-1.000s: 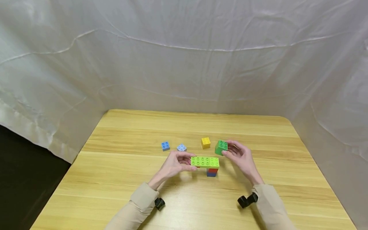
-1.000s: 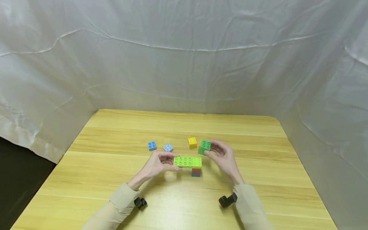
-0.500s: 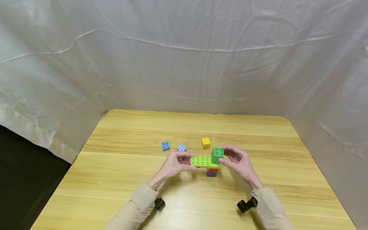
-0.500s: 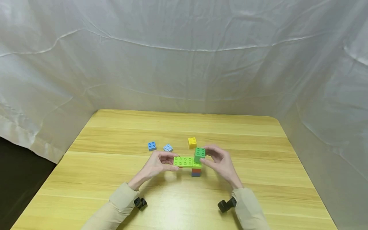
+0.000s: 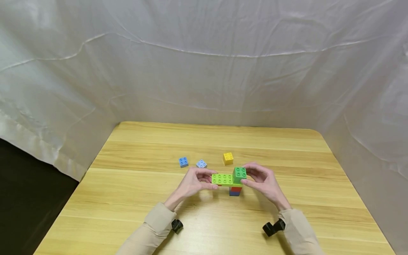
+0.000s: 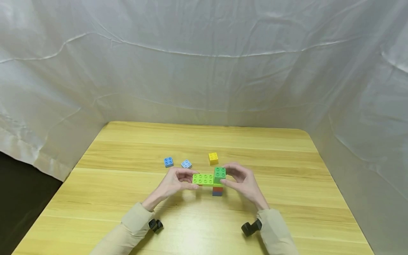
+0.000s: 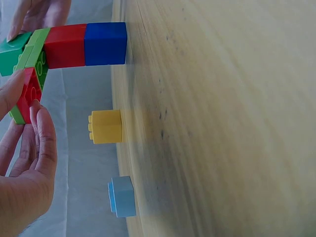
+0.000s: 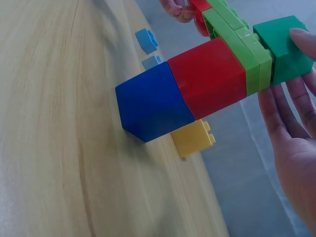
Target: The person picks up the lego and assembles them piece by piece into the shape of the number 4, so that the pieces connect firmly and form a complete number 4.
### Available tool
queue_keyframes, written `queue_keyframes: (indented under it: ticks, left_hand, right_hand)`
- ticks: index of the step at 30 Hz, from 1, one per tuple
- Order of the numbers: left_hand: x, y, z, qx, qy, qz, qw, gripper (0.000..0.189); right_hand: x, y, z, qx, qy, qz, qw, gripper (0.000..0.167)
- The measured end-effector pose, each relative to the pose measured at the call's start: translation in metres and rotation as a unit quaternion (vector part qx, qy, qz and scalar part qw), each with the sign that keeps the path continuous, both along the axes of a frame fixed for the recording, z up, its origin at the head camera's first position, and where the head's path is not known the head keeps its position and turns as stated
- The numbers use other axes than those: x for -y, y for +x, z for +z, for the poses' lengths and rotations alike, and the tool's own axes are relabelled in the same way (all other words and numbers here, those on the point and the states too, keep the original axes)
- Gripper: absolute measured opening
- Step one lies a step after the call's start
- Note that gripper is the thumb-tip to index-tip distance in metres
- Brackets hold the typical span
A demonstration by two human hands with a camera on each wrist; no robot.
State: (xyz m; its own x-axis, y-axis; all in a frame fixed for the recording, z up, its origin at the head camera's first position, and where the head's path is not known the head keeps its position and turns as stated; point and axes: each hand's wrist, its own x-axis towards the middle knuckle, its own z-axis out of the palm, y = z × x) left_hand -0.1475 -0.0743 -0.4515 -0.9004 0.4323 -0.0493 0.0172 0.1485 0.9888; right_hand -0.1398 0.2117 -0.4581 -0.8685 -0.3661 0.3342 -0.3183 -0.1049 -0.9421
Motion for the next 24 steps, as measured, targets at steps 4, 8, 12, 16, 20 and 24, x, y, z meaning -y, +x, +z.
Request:
queue_keyframes:
  ticks: [4,8,12,16,20,24]
  left_hand:
    - [-0.0002,0.0001,-0.0002,0.0,0.001,0.0,1.0,0.045]
    - [-0.0001,0.0001,-0.0004,-0.001,0.001,0.002,1.0,0.045]
    - [0.0001,0.0001,-0.0006,-0.001,0.0,0.003,1.0,0.045]
    - [0.0,0.0,-0.0007,0.002,0.0,0.004,1.0,0.045]
    - [-0.0003,-0.0002,-0.0005,0.004,0.0,0.005,1.0,0.045]
    - [-0.0002,-0.0004,-0.0003,0.003,0.002,0.004,1.0,0.045]
  right_hand:
    - [-0.0011,0.0004,-0.0015,0.001,0.005,0.007,1.0,0.045]
    - [-0.002,0.0005,-0.002,0.005,0.012,0.008,0.9999,0.044]
    - [-0.0016,0.0011,-0.0011,0.005,0.02,0.007,0.9998,0.043]
    - [0.0001,0.0014,-0.0012,-0.003,0.021,0.011,0.9997,0.045]
    - [0.0024,0.0008,-0.0026,-0.018,0.03,0.007,0.9994,0.044]
    - [0.004,0.001,-0.003,-0.039,0.051,-0.014,0.9979,0.042]
